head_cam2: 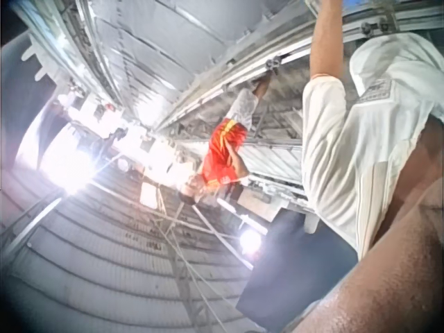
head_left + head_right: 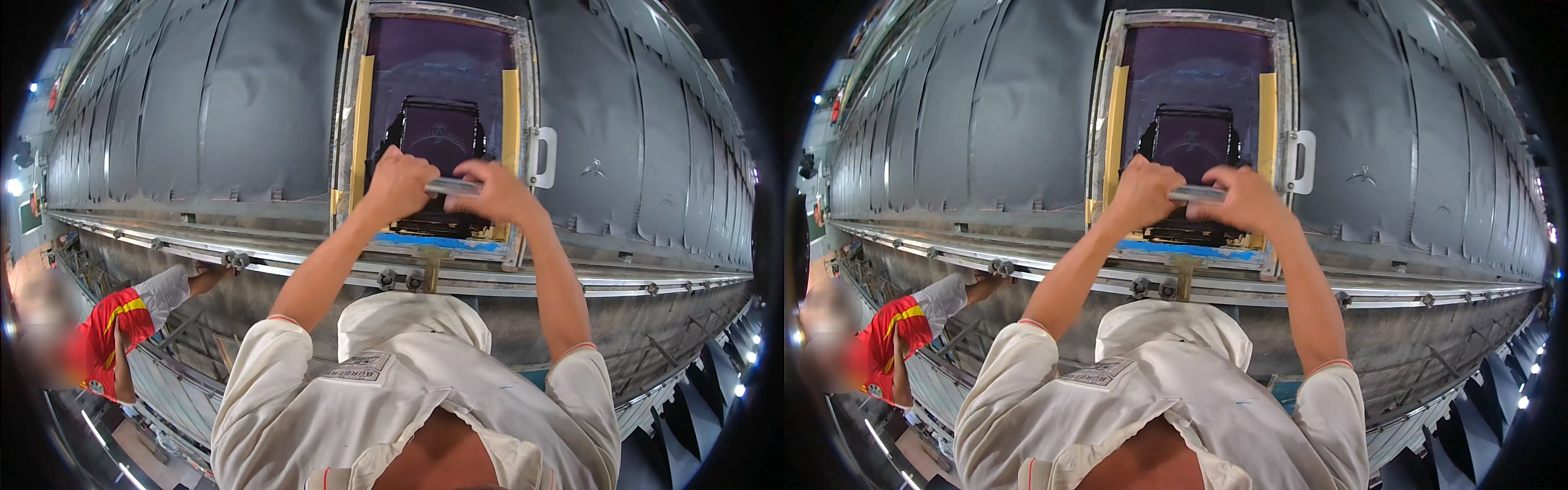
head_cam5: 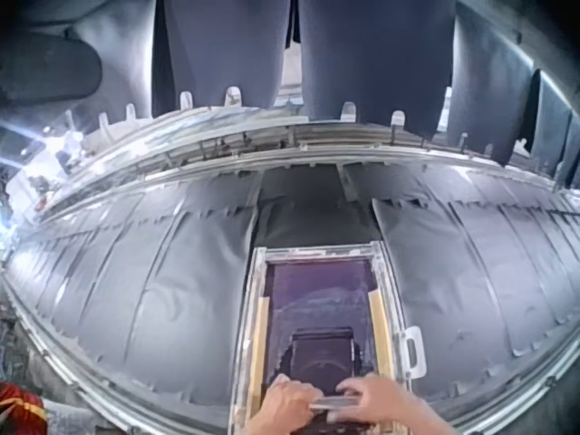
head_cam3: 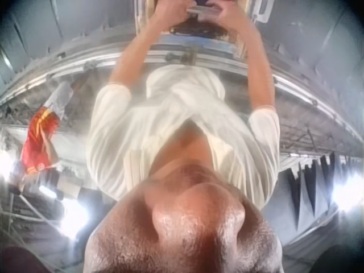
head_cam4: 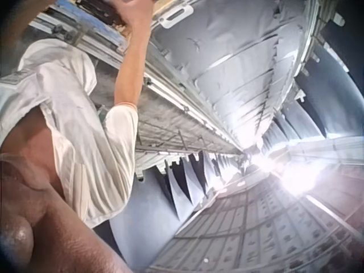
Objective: The person uses a squeegee to spread a dark viscous substance evenly across a rectangular panel mounted on a curved metallic surface. The person repeatedly moves the squeegee back and forth to smooth the coating within taped boundaries.
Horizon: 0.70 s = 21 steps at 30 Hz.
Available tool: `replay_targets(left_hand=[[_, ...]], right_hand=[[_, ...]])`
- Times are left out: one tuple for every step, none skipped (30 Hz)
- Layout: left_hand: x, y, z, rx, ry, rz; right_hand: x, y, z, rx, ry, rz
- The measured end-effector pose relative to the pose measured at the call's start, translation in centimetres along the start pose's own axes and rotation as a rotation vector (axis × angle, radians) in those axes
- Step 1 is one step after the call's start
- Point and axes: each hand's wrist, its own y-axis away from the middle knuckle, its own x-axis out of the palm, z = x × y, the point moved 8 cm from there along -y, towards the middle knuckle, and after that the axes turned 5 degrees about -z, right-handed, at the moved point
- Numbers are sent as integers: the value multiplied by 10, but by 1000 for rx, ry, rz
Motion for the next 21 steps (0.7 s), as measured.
replay_targets(left_hand=[[0,-11,6,19,-13,27],[-1,-20,17,10,-3,-15],[-4,-31,28,40,-38,-70],[-5,-44,38,30,-70,-55],[-9,-58,46,17,-106,-44],[-14,-73,56,5,-98,-44],[-19,-85,64,-9,-85,-28],[-21,-90,67,-27,-74,-13],[-24,-91,69,-43,-10,-15],[-31,-94,65,-60,59,-21],[-34,-94,64,-79,127,-29],[-22,-79,61,-36,24,-83],[-19,-55,48,83,0,-217],[-4,-26,42,61,98,-233],[-6,5,18,21,41,-266],[-6,35,-4,32,-21,-314],[0,57,-22,5,-51,-303],[7,73,-35,-20,-31,-256],[8,81,-46,-11,-38,-273],[6,81,-50,-24,-16,-309],[1,84,-51,-38,5,-346]], right_hand=[[-21,-9,-25,110,-161,-167],[-50,-7,-50,17,49,-544],[-67,-6,-76,7,184,-783],[-81,2,-91,2,321,-1020],[-79,-2,-112,166,224,-962],[-76,-7,-132,326,126,-897],[-66,-5,-148,496,21,-815],[-64,-7,-148,468,-26,-837],[-63,-12,-147,438,-73,-856],[-64,-15,-145,407,-115,-876],[-66,-16,-146,420,-141,-864],[-71,-16,-147,432,-167,-850],[-72,-15,-149,445,-193,-835],[-71,-11,-158,440,-252,-860],[-75,-7,-159,455,-272,-856],[-86,-5,-152,454,-298,-848],[-96,-4,-147,454,-323,-840],[-106,-2,-143,433,-317,-849],[-112,-4,-141,409,-317,-852],[-111,-7,-134,384,-317,-854],[-101,-11,-129,386,-380,-841]])
